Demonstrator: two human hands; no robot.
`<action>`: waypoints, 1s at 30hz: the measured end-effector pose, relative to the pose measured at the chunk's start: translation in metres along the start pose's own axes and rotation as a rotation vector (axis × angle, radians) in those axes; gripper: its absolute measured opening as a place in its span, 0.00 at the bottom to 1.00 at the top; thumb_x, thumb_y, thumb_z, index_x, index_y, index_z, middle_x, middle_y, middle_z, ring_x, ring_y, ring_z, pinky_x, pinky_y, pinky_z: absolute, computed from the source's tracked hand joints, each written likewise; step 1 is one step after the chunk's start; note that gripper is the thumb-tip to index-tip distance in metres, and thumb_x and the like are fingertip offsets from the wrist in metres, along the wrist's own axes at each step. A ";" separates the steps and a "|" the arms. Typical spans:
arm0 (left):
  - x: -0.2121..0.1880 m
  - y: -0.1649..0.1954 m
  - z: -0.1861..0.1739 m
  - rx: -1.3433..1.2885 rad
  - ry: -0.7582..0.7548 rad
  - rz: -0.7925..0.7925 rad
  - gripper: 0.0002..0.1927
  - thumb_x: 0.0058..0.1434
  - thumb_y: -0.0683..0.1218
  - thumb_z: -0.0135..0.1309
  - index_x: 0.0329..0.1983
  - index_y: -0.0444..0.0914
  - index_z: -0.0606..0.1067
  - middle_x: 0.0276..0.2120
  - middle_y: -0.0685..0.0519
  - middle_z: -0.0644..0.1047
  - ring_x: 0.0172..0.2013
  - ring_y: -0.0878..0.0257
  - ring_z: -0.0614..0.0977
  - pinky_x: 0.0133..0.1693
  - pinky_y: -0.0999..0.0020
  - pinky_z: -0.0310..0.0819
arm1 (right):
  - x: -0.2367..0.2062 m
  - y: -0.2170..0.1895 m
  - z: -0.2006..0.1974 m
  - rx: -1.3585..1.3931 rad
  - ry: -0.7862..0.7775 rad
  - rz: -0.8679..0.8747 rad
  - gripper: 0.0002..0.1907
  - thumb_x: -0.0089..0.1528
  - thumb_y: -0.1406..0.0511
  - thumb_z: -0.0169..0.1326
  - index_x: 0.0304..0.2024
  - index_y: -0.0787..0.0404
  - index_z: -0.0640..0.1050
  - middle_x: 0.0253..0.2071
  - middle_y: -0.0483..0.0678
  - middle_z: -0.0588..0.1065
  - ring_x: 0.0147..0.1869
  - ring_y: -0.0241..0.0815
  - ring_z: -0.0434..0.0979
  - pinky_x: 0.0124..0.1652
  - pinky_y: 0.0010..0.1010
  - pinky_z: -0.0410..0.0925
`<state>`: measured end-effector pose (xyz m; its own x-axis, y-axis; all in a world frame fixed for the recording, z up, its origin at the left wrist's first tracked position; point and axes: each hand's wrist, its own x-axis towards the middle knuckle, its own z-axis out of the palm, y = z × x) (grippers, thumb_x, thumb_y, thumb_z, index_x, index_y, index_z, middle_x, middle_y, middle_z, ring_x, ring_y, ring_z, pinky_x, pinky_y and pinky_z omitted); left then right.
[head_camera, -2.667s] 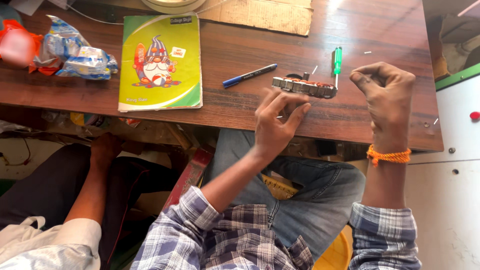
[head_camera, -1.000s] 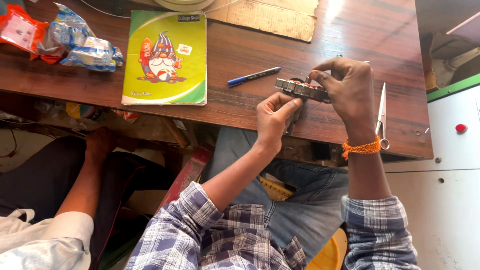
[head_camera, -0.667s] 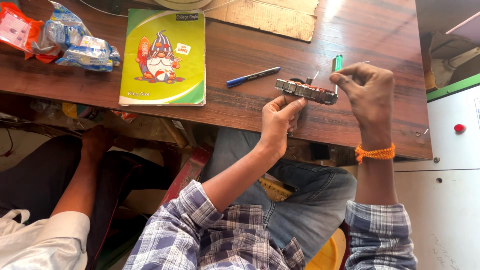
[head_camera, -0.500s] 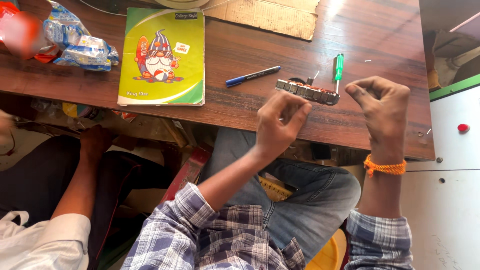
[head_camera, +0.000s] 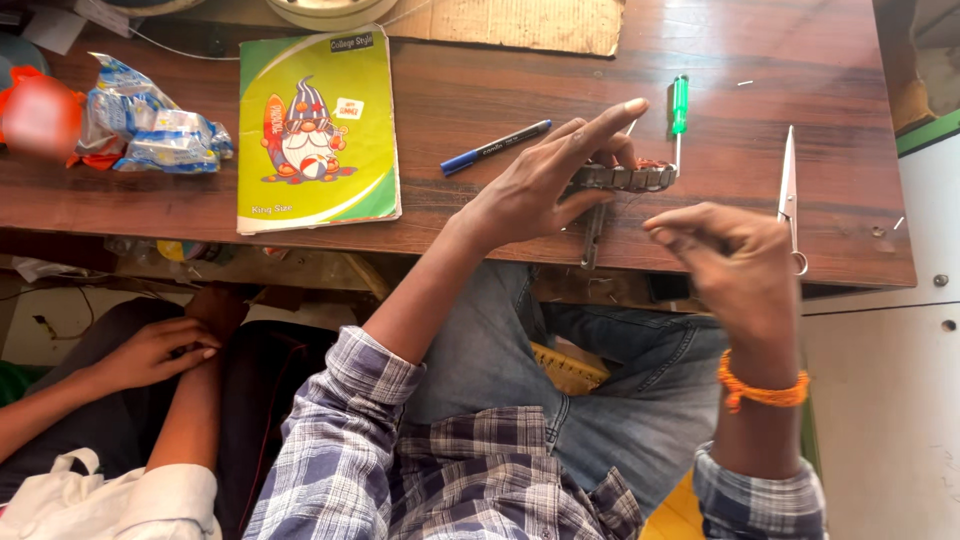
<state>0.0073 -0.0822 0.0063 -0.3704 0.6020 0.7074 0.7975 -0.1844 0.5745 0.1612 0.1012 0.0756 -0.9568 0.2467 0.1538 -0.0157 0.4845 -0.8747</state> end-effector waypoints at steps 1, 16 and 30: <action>0.000 0.001 0.000 0.005 -0.005 -0.011 0.53 0.60 0.38 0.66 0.80 0.50 0.47 0.55 0.57 0.77 0.57 0.57 0.78 0.65 0.58 0.74 | -0.003 0.003 0.007 -0.048 0.005 0.005 0.05 0.63 0.73 0.60 0.42 0.65 0.85 0.35 0.46 0.82 0.38 0.28 0.78 0.39 0.19 0.71; -0.019 0.003 0.016 0.431 0.252 0.239 0.14 0.55 0.45 0.67 0.43 0.45 0.78 0.52 0.56 0.74 0.52 0.56 0.72 0.53 0.60 0.74 | -0.015 0.015 0.047 -0.179 -0.003 -0.304 0.08 0.62 0.75 0.59 0.44 0.64 0.84 0.35 0.50 0.83 0.38 0.32 0.83 0.38 0.24 0.73; -0.038 0.023 0.092 -0.432 0.819 -0.522 0.05 0.66 0.42 0.62 0.36 0.36 0.79 0.22 0.64 0.74 0.23 0.81 0.69 0.25 0.83 0.59 | 0.042 -0.018 0.025 -0.450 0.077 -0.361 0.03 0.66 0.69 0.66 0.41 0.63 0.85 0.23 0.46 0.76 0.23 0.32 0.66 0.26 0.29 0.57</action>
<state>0.0838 -0.0377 -0.0448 -0.9538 0.0091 0.3002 0.2700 -0.4116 0.8704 0.1144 0.0819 0.0861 -0.8895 0.0516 0.4540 -0.1961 0.8543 -0.4814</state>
